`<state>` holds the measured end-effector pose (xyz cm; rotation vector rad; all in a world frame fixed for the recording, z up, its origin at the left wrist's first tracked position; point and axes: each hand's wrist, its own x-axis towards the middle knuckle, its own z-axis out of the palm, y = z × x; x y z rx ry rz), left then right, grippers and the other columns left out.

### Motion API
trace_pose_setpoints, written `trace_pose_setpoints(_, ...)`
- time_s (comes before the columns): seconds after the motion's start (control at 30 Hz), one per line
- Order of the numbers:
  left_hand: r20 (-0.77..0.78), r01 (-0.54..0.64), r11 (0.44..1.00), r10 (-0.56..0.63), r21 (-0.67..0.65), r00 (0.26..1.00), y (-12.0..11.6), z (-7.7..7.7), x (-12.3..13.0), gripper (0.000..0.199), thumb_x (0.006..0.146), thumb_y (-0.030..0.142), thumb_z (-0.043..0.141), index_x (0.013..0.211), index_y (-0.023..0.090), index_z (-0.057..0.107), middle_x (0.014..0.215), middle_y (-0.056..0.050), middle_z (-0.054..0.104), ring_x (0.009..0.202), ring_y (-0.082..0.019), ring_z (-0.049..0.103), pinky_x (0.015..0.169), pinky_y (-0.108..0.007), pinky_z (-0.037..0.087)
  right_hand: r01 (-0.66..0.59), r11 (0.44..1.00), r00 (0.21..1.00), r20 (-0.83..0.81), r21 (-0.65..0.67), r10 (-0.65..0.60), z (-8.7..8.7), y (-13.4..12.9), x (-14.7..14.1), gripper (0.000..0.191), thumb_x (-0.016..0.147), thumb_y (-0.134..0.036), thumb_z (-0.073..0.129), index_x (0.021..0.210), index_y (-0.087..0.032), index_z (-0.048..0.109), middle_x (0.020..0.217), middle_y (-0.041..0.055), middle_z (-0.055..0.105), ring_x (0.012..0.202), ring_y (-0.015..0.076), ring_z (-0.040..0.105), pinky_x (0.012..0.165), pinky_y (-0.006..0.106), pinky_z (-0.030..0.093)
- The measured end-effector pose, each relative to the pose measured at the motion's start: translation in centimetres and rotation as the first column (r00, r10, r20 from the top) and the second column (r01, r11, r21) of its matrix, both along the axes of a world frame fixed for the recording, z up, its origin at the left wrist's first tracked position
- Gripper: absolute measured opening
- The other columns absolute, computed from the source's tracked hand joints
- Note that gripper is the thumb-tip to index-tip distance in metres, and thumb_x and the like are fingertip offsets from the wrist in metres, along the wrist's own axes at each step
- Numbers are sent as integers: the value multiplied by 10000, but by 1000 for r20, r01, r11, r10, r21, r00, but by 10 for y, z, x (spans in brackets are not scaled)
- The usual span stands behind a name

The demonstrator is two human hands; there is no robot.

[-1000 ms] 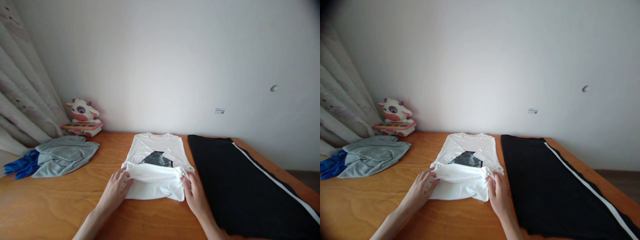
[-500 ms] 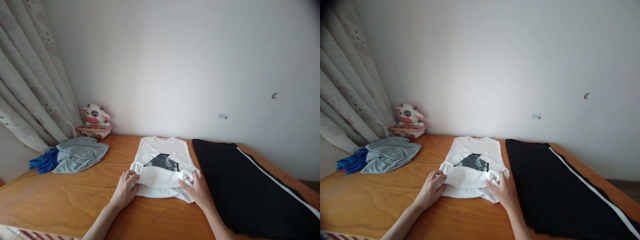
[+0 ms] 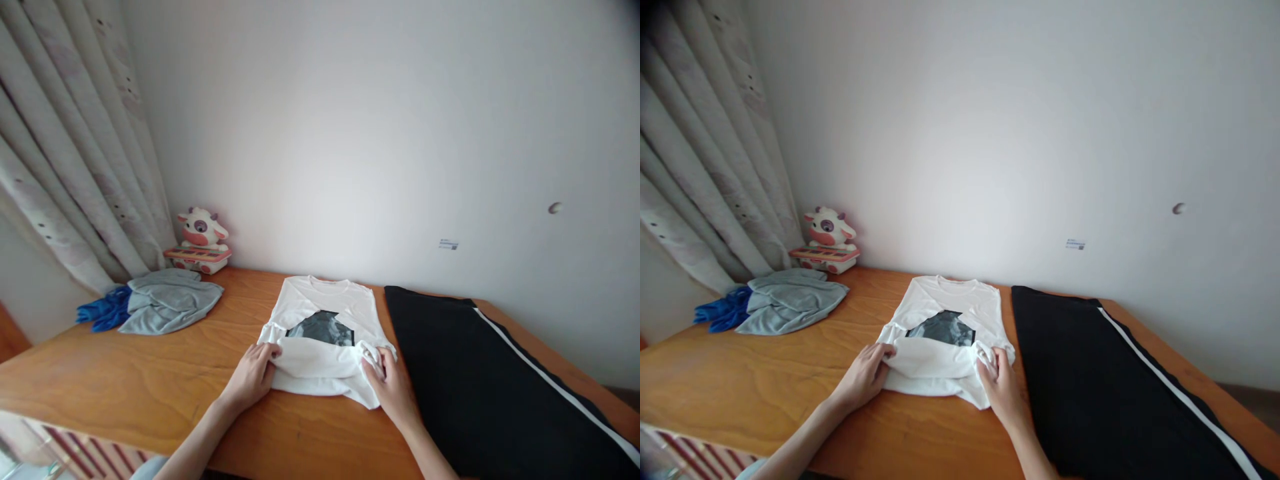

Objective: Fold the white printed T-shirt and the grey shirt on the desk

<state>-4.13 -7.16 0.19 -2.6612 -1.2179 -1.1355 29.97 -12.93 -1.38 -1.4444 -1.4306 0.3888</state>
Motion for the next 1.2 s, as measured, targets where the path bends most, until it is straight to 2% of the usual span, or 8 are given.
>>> trace_pose_setpoints(0.23, -13, -42, 997, 41, -60, 999, 1, -3, -3, 421, 861, 100, 405, 1248, 173, 554, 1042, -114, 719, 975, -242, 685, 897, -393, 527, -32, 998, 999, -28, 51, 34, -2, -2, 9, 341, 955, -529, 527, 983, -219, 664, 868, 67, 723, 795, 233, 696, 677, 292, 540)
trace_pose_setpoints(0.4, -59, -44, 977, 33, -208, 998, 2, -6, -5, 483, 867, 93, 386, 1303, 189, 570, 1217, -132, 699, 1125, -270, 654, 998, -454, 494, 33, 963, 992, 107, 266, -63, -10, -7, 9, 227, 985, -407, 536, 1002, -219, 662, 946, 76, 677, 870, 222, 666, 789, 327, 548)
trace_pose_setpoints(0.5, -80, -48, 945, 23, -324, 997, 0, 2, -5, 510, 836, 75, 407, 1291, 210, 594, 1244, -112, 691, 1166, -262, 637, 1039, -447, 471, 34, 938, 967, 224, 346, -118, -8, -13, 6, 168, 989, -335, 538, 1071, -232, 642, 1005, 83, 671, 961, 235, 658, 855, 366, 543)
trace_pose_setpoints(0.67, -129, -32, 873, -35, -486, 991, -5, 27, -3, 395, 834, 144, 529, 1187, 273, 647, 1178, -51, 708, 1112, -231, 659, 995, -361, 482, -72, 960, 925, 379, 270, -38, 3, -23, 5, 203, 1004, -251, 501, 1185, -259, 591, 1051, 70, 709, 970, 220, 697, 820, 329, 578)
trace_pose_setpoints(0.9, -127, -46, 864, -21, -501, 992, -6, 43, 4, 227, 981, 325, 489, 1071, 299, 696, 1084, -24, 741, 994, -210, 709, 870, -295, 521, -151, 977, 846, 531, 150, 50, 27, -28, 8, 537, 1000, -175, 414, 1524, -256, 323, 1324, 102, 659, 1163, 201, 680, 924, 295, 569)
trace_pose_setpoints(0.97, -127, -16, 873, -52, -488, 991, -7, 47, 0, 242, 997, 356, 476, 1046, 292, 704, 1057, -26, 746, 969, -205, 717, 859, -282, 538, -155, 986, 838, 537, 58, 100, 43, -27, 10, 504, 978, -157, 396, 1471, -264, 400, 1271, 91, 676, 1130, 196, 693, 900, 287, 570)
trace_pose_setpoints(1.07, -125, 43, 903, -106, -428, 986, -8, 52, -8, 244, 1004, 370, 480, 1032, 288, 708, 1160, -38, 726, 1056, -209, 702, 938, -295, 546, -177, 975, 824, 521, -136, 222, 69, -24, 14, 349, 927, -130, 399, 1171, -272, 604, 1067, 44, 698, 902, 169, 730, 785, 255, 568)
trace_pose_setpoints(1.2, -116, 29, 921, -80, -389, 990, -13, 57, -15, 237, 997, 385, 505, 1128, 285, 675, 1354, -68, 647, 1212, -236, 639, 1043, -350, 510, -165, 963, 849, 466, -215, 250, 86, -28, 22, 191, 859, -126, 403, 824, -260, 535, 829, 1, 633, 649, 142, 648, 621, 225, 516)
